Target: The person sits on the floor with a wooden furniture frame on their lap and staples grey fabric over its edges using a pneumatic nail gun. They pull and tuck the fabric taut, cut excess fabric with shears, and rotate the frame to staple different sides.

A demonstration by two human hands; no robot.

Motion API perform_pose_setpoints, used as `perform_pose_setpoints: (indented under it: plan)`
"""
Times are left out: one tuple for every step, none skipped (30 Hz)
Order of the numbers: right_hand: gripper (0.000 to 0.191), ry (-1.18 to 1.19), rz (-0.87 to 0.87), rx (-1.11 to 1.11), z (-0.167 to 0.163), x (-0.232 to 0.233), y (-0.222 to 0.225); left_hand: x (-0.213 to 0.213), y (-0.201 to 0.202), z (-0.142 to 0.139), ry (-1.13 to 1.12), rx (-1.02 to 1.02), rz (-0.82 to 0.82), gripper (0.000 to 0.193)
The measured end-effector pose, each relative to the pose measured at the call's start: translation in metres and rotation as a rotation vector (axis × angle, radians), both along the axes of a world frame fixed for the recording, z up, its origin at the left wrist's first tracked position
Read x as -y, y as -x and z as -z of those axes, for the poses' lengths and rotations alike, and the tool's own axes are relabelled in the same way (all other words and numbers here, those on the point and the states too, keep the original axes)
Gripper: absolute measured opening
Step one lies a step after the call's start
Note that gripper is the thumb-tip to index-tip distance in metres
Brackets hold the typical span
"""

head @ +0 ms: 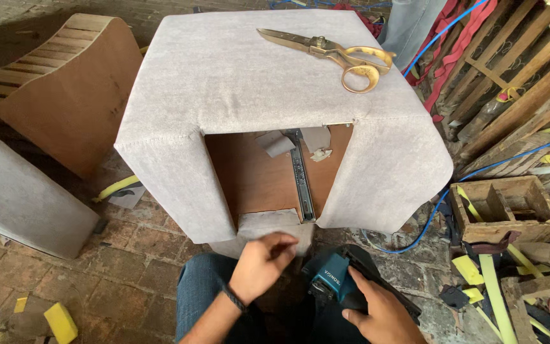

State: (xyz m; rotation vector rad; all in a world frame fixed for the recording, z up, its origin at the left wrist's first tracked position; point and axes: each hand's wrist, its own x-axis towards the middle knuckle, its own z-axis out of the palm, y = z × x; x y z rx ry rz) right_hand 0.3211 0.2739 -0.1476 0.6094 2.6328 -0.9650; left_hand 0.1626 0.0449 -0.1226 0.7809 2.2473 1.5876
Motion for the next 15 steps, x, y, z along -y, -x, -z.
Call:
perform_pose_setpoints:
  plan:
    - [0.093,0.030,-0.011,-0.081,-0.003,0.002,0.003,0.000,0.005,-0.029,-0.041,-0.226,0.022,0.025]
    - [0.091,0.059,-0.023,-0.164,-0.008,0.004,0.007,-0.001,0.014,-0.059,-0.084,-0.453,0.044,0.026]
    - [0.090,0.087,-0.037,-0.246,-0.014,0.005,0.010,-0.003,0.025,-0.089,-0.065,-0.677,0.022,0.029]
    - [0.071,0.056,0.020,-0.190,-0.022,0.005,0.013,-0.005,0.040,-0.116,-0.043,-0.897,-0.001,0.033]
    - [0.055,0.026,0.076,-0.133,-0.032,0.003,0.018,-0.013,0.058,-0.140,0.061,-1.115,-0.096,0.049]
    - [0.042,-0.003,0.135,-0.075,-0.044,0.001,0.022,-0.026,0.076,-0.161,0.167,-1.330,-0.190,0.065]
    - [0.039,0.015,0.159,-0.246,-0.056,-0.001,0.024,-0.041,0.097,-0.180,0.329,-1.422,-0.213,0.082]
    - [0.035,0.032,0.185,-0.414,-0.068,-0.002,0.026,-0.054,0.108,-0.190,0.493,-1.508,-0.237,0.098]
    - [0.031,0.050,0.214,-0.584,-0.080,-0.002,0.028,-0.064,0.113,-0.191,0.563,-1.510,-0.221,0.083]
    - [0.027,0.184,0.243,-0.696,-0.091,-0.001,0.030,-0.073,0.119,-0.191,0.632,-1.512,-0.206,0.068]
    - [0.023,0.322,0.271,-0.806,-0.100,0.002,0.033,-0.079,0.123,-0.189,0.702,-1.513,-0.190,0.055]
    - [0.019,0.464,0.302,-0.914,-0.106,0.007,0.037,-0.077,0.128,-0.186,0.652,-1.539,-0.122,0.055]
    - [0.016,0.460,0.292,-0.955,-0.112,0.012,0.040,-0.073,0.131,-0.182,0.597,-1.566,-0.044,0.055]
    - [0.013,0.451,0.286,-0.995,-0.117,0.015,0.043,-0.072,0.133,-0.179,0.537,-1.589,0.037,0.056]
    - [0.010,0.439,0.274,-1.031,-0.120,0.017,0.046,-0.070,0.135,-0.177,0.509,-1.610,0.068,0.056]
